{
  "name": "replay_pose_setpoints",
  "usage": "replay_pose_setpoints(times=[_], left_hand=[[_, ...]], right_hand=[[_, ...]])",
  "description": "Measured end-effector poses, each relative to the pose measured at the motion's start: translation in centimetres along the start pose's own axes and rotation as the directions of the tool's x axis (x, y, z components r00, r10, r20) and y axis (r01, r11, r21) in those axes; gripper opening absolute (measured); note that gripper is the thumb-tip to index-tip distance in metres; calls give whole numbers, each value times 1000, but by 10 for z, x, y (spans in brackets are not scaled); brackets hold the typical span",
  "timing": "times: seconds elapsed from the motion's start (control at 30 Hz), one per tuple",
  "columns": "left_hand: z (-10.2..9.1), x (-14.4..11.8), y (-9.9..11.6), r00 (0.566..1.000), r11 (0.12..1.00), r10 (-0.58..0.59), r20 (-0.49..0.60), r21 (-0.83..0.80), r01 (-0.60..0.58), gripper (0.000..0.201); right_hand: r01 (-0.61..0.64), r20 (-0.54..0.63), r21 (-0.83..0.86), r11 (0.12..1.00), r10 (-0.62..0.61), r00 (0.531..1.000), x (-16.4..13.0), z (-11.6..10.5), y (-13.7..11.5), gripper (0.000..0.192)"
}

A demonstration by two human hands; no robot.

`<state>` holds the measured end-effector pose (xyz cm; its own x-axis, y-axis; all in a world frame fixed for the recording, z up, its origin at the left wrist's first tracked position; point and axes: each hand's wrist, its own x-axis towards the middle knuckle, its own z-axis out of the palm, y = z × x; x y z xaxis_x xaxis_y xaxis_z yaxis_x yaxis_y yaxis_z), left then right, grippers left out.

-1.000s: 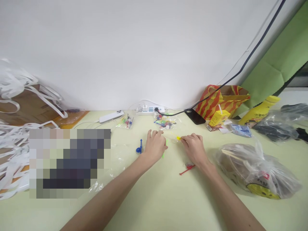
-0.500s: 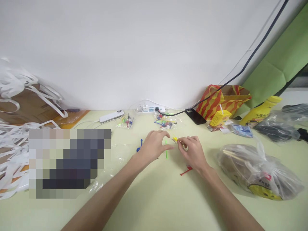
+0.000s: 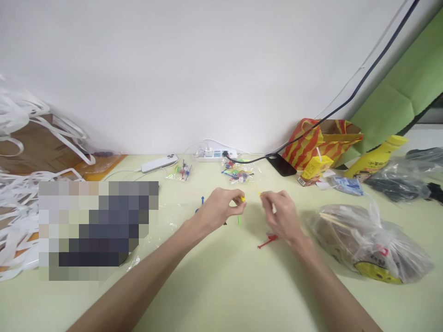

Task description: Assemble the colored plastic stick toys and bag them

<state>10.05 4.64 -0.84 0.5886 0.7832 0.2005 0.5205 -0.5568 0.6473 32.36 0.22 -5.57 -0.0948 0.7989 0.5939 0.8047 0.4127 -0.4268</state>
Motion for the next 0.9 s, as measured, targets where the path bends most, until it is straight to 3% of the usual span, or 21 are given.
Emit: replay_pose_setpoints(times=[0.1,0.17,0.23,0.37,0.43,0.5,0.6,0.73,0.9], left_hand=[[-10,-5,-8,998,997,-67,8,38,67,17],[-10,-5,-11,998,996,-53,18,79,51,19],[-4,0,-12,999,988,16,38,156,-21,18],[21,14,-10,984,923,134,115,347,-167,17],[32,20,-10,980,883,135,148,431,-187,15],[39,23,-12,979,862,126,158,472,-186,13],[42,24,-17,981,855,120,155,486,-182,16],[38,21,-20,980,845,113,166,503,-183,21],[33,15,4,979,836,192,68,512,-199,35]], right_hand=[[-151,-226,21,988,152,962,3,-10,20,19],[-180,-271,57,982,188,944,5,-11,27,19],[-200,-194,163,966,230,954,6,-9,28,21],[-308,133,426,850,278,951,5,-1,21,25],[-334,261,469,818,233,937,5,3,18,26],[-334,341,419,844,194,920,5,7,17,27],[-319,400,293,901,188,897,5,17,15,25],[-306,422,251,918,181,888,6,23,15,32],[-303,324,243,921,217,921,9,11,23,36]])
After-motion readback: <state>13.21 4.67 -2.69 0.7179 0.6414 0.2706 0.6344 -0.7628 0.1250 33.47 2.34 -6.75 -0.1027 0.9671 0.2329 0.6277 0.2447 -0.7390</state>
